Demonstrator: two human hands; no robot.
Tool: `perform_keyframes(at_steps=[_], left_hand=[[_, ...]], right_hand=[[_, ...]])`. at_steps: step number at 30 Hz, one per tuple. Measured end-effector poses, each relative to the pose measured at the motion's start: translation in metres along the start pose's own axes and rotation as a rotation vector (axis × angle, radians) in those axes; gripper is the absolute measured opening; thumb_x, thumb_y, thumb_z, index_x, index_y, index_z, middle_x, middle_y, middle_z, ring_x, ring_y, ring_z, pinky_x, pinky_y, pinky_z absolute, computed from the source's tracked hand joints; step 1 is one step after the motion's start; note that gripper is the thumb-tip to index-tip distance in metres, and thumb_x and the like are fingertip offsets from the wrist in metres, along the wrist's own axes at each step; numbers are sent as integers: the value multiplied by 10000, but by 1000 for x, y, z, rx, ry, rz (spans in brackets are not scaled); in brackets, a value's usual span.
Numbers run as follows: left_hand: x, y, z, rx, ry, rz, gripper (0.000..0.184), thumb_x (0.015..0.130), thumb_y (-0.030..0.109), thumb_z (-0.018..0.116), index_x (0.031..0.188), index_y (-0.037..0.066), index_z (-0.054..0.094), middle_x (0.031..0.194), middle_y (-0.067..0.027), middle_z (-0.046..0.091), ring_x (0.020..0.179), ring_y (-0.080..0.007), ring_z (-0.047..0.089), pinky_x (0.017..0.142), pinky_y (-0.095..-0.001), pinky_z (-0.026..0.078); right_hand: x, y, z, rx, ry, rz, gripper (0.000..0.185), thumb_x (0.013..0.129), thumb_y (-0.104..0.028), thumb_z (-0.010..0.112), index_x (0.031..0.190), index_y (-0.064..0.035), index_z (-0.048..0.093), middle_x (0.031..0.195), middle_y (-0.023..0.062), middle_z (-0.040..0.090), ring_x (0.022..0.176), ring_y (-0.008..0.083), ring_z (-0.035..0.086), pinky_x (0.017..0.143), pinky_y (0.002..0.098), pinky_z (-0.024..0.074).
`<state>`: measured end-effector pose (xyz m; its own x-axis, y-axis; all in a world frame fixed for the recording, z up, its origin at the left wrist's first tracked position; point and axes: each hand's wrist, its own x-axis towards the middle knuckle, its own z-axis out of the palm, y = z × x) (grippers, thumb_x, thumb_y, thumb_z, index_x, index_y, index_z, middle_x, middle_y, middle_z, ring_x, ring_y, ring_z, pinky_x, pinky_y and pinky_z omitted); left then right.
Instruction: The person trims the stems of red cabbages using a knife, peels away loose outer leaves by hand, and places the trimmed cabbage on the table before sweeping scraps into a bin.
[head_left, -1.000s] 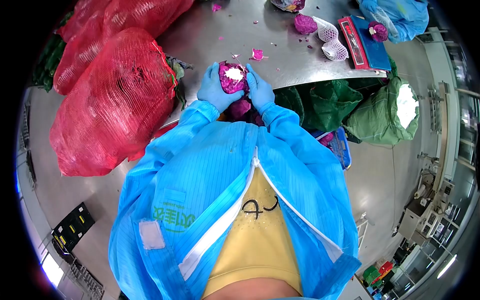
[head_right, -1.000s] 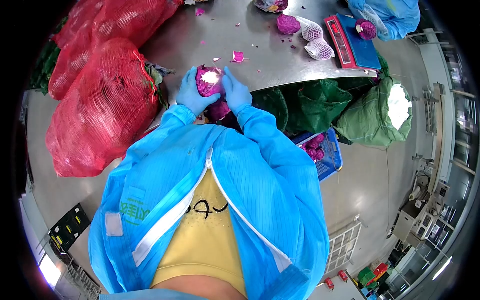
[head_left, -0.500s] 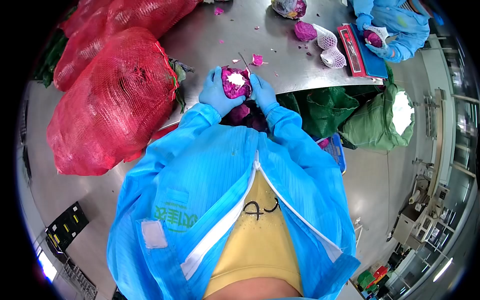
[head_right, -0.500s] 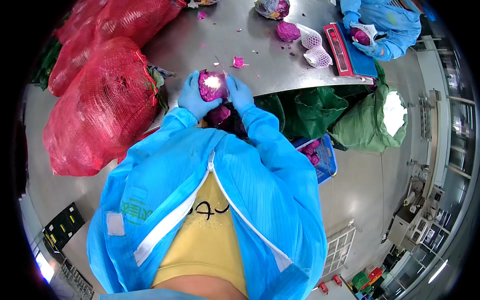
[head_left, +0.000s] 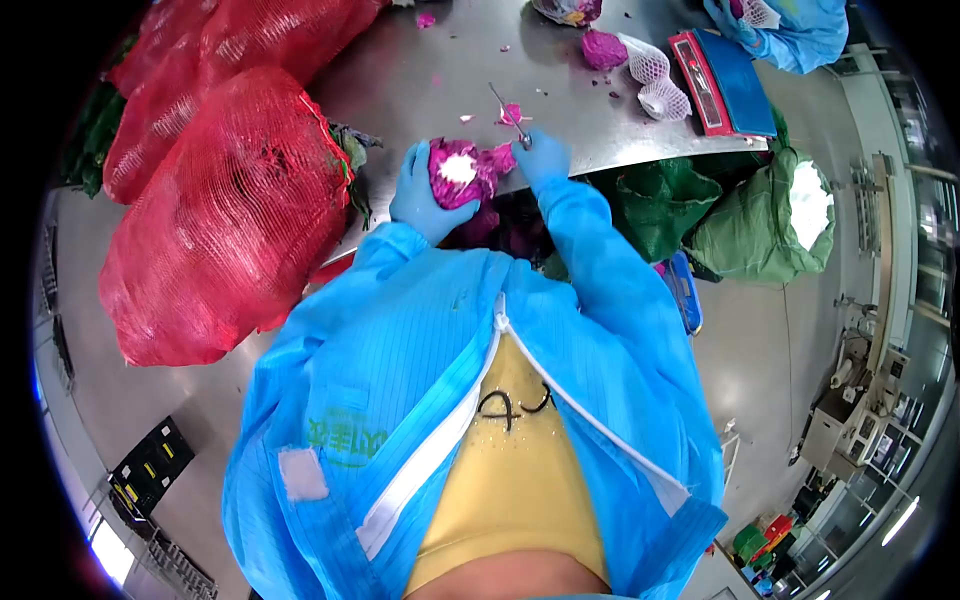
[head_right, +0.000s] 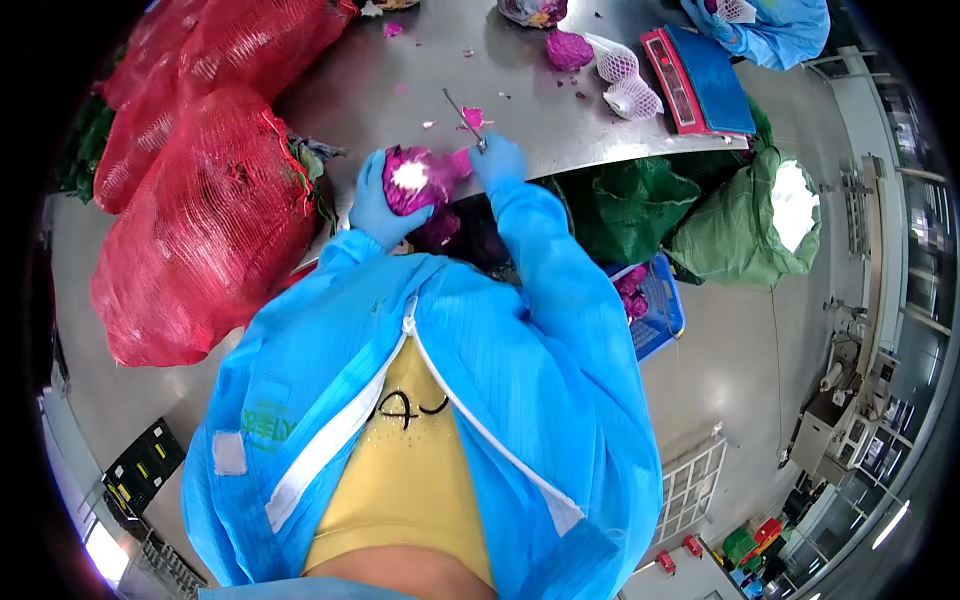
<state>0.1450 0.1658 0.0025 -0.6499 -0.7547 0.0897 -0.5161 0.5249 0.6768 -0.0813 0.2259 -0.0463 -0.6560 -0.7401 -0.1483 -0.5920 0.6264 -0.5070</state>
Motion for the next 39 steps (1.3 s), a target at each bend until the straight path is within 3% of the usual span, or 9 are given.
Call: perform_keyframes(at_steps=[4,8,12,14,16,19,21,24,39], left_hand=[[-10,-21,-1,-129,63,47,1128,551,367,855,1417,7,228,1367,-213,336,1258,-353,385,1064,-412,335],[-3,-32,2,-268,63,0,1130,559,349,860,1428,14,220,1363,-208,343,1250,-341,397,1055,-407,348],[3,-28,7,-208,84,88,1132,556,353,858,1437,30,224,1376,-194,353,1246,-336,410,1059,-404,347],[2,-25,6,-197,78,97,1126,563,357,854,1437,30,225,1375,-193,359,1245,-338,415,1060,-406,345],[5,-29,7,-250,67,77,1120,571,362,850,1438,31,224,1370,-198,362,1245,-339,416,1059,-411,345],[7,-35,9,-307,62,52,1114,578,356,848,1439,28,221,1373,-195,355,1248,-330,416,1060,-408,345],[5,-41,10,-348,57,49,1112,583,351,847,1439,25,217,1373,-192,354,1248,-324,415,1060,-405,346],[7,-43,8,-366,54,35,1104,591,340,845,1439,19,213,1371,-186,354,1248,-312,415,1061,-398,345],[14,-50,7,-383,49,74,1080,556,327,855,1409,9,275,1348,-195,389,1236,-317,430,1057,-397,350]], right_hand=[[-8,-10,2,455,91,-71,291,741,-342,682,903,-102,648,814,122,659,812,314,640,737,422,501],[-12,-11,-11,318,85,-75,329,711,-321,725,899,-65,639,811,121,660,792,294,642,722,403,496],[-2,29,-9,434,109,285,440,684,-279,765,1016,-31,618,919,129,643,823,293,638,743,404,501],[-14,36,-12,161,230,55,520,682,-308,777,1117,-72,616,998,120,599,865,295,623,754,383,502],[-37,-3,-42,84,243,68,527,703,-315,772,1170,-124,619,1028,109,568,893,280,608,770,354,499],[-54,-26,-39,286,264,-125,484,733,-305,752,1173,-151,622,993,97,574,881,258,603,775,343,497],[-64,-39,-26,518,-20,-258,471,742,-307,743,1170,-147,624,990,89,576,864,245,598,763,335,495],[-73,-52,-15,475,17,-441,506,728,-349,746,1171,-143,612,978,96,573,852,248,596,761,343,491],[-50,-54,-43,347,-235,-558,459,700,-303,760,1086,-98,622,941,89,575,887,253,596,797,346,482]])
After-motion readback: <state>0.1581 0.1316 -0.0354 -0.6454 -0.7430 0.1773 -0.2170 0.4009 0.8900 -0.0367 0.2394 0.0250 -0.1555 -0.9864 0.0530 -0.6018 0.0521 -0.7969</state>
